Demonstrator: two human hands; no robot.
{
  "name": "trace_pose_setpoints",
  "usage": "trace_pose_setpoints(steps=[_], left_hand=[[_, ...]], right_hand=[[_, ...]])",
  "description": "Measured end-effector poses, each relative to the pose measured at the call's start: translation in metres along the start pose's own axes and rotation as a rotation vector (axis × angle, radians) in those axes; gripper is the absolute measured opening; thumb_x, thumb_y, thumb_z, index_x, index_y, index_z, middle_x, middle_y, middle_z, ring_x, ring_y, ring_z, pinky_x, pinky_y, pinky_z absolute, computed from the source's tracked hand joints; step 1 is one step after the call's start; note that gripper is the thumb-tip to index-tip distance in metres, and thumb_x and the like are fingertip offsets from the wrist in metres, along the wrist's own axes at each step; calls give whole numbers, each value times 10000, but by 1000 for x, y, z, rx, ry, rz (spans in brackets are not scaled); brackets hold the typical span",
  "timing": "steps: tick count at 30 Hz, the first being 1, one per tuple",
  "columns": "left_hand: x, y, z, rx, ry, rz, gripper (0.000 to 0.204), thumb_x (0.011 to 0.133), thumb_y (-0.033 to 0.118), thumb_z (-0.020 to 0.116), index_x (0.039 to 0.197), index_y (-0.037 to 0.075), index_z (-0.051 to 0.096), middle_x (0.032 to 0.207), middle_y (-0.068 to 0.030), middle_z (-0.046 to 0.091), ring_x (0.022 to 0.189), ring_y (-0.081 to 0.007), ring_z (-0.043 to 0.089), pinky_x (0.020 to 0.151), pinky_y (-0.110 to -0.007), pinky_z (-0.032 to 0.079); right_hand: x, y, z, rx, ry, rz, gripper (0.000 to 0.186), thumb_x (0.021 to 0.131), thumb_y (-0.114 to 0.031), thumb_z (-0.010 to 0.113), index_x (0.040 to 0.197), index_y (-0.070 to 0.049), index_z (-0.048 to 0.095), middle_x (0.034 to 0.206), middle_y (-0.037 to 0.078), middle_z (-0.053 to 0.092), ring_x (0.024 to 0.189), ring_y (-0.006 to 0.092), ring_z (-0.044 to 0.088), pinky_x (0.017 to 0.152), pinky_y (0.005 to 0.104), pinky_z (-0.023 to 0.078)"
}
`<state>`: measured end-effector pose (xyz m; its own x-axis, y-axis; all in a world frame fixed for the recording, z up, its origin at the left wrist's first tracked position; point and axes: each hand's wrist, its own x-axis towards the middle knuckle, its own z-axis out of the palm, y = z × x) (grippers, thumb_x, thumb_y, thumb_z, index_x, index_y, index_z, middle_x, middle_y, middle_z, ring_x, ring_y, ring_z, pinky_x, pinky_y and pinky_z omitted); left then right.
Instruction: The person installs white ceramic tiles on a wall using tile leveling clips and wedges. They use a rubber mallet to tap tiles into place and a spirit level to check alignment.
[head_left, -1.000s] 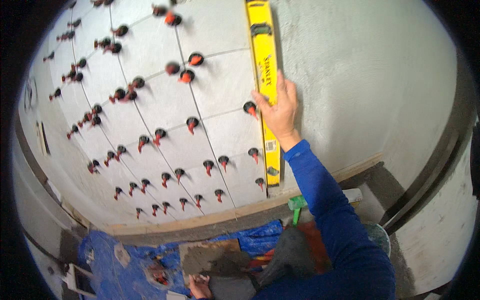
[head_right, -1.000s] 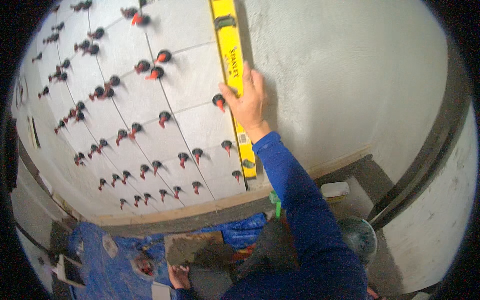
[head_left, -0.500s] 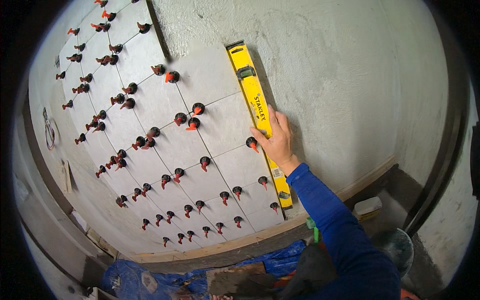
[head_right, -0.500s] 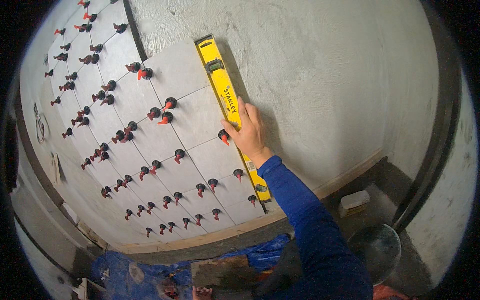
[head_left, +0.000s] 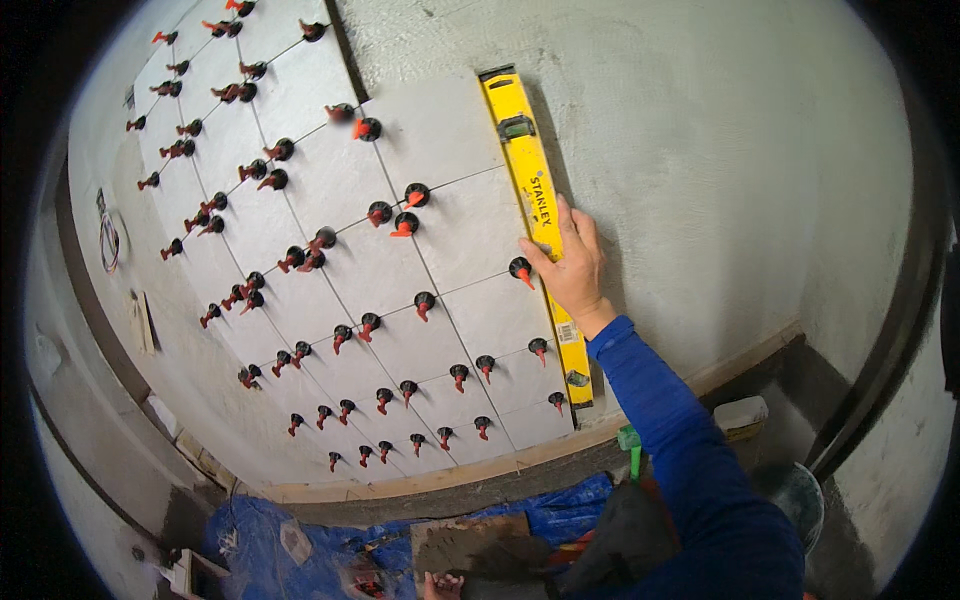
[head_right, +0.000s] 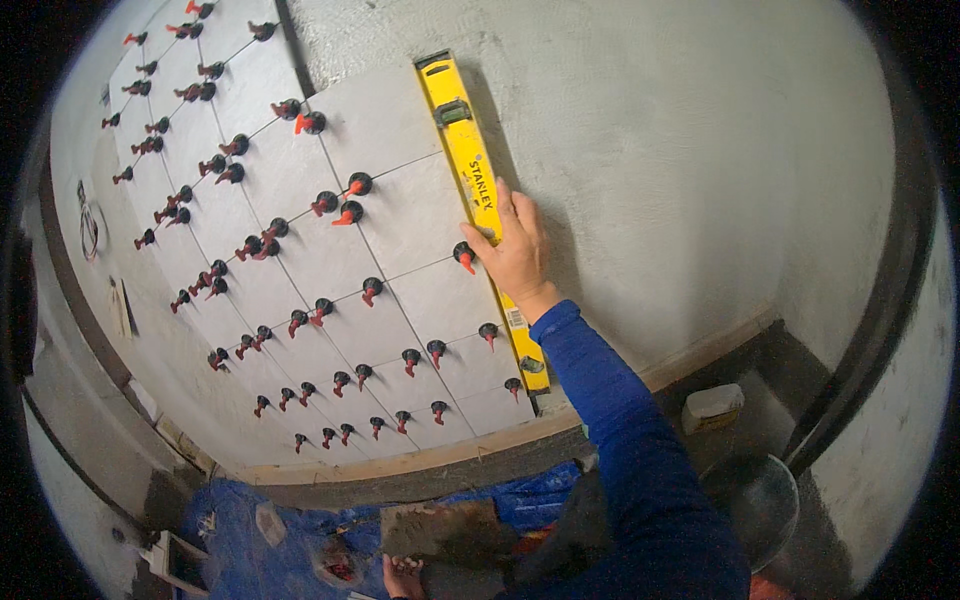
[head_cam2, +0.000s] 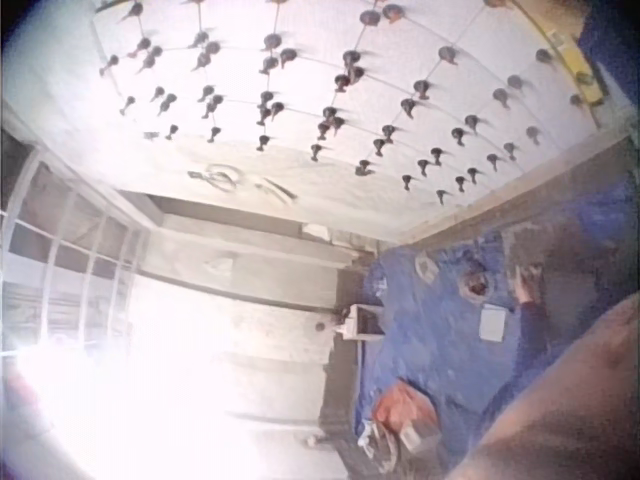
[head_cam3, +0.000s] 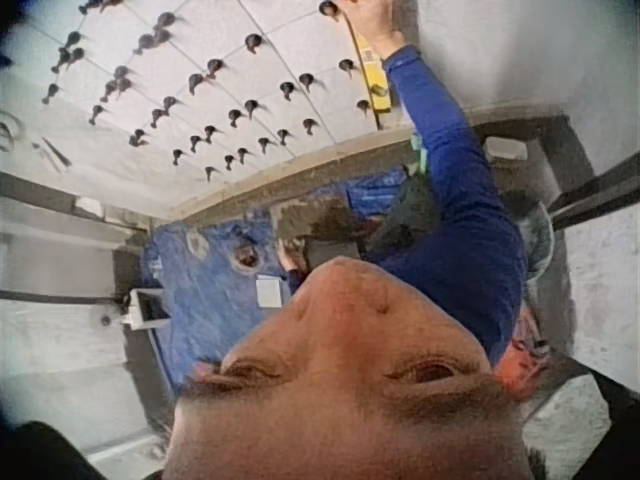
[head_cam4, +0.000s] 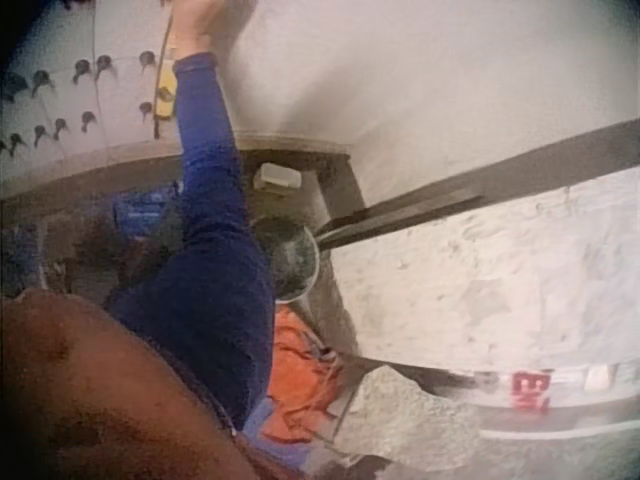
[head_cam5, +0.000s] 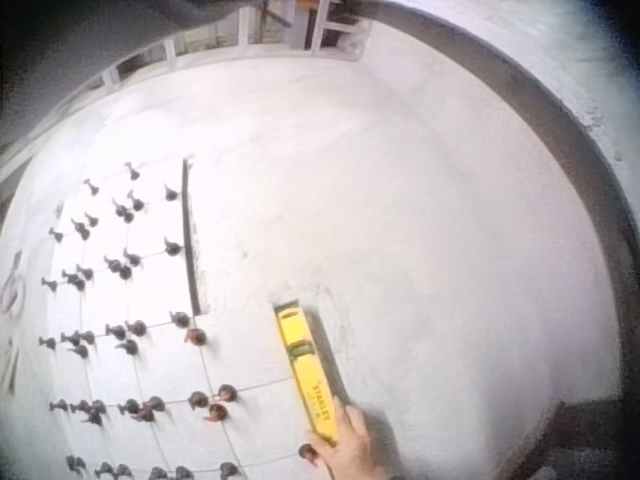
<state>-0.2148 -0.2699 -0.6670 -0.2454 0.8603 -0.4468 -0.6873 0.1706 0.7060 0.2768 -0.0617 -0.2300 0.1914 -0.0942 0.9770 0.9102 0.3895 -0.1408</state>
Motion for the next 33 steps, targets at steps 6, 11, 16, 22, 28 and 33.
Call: trace_pose_setpoints(steps=[6, 11, 16, 22, 28, 33], left_hand=[[7, -6, -2, -10, -54, 10, 206, 1025, 380, 666, 979, 179, 673, 915, -12, 690, 820, -215, 642, 909, -559, 524], [44, -17, -17, -2, -48, -29, 364, 1016, 511, 667, 915, 165, 617, 837, -40, 600, 897, -265, 648, 969, -586, 534], [51, -23, -25, 43, 40, -34, 393, 1017, 537, 648, 892, 164, 624, 859, -54, 599, 915, -283, 627, 978, -569, 550], [39, -16, -25, -9, 0, -37, 390, 1034, 515, 633, 855, 170, 596, 860, -50, 592, 867, -275, 607, 948, -547, 540], [39, -12, -21, -41, -49, -28, 350, 1048, 466, 632, 875, 166, 586, 883, -39, 594, 859, -268, 597, 1015, -583, 496], [37, -15, -15, -8, -7, -5, 344, 1051, 454, 630, 873, 165, 577, 896, -47, 592, 871, -277, 607, 1008, -587, 512]], right_hand=[[0, -2, 0, -1, -16, 19, 772, 857, -293, 862, 1472, 40, 534, 1231, 175, 592, 1114, 333, 616, 915, 423, 550], [2, -12, -7, 26, -38, 60, 767, 859, -279, 863, 1470, 47, 532, 1247, 179, 589, 1129, 328, 612, 931, 414, 548], [1, -16, -66, -74, 13, -10, 764, 838, -220, 876, 1476, 28, 534, 1212, 185, 613, 1075, 326, 627, 897, 427, 557], [-21, 28, -190, -363, -68, 252, 716, 855, -119, 814, 1492, -13, 506, 1208, 172, 627, 1087, 311, 628, 904, 426, 548], [-90, 93, -277, -704, -128, 576, 730, 836, -81, 800, 1499, -38, 498, 1374, 186, 585, 1277, 363, 586, 1064, 460, 481], [-176, 142, -304, -721, -220, 643, 724, 825, -48, 799, 1477, -9, 486, 1389, 198, 572, 1297, 404, 561, 1082, 471, 467]])
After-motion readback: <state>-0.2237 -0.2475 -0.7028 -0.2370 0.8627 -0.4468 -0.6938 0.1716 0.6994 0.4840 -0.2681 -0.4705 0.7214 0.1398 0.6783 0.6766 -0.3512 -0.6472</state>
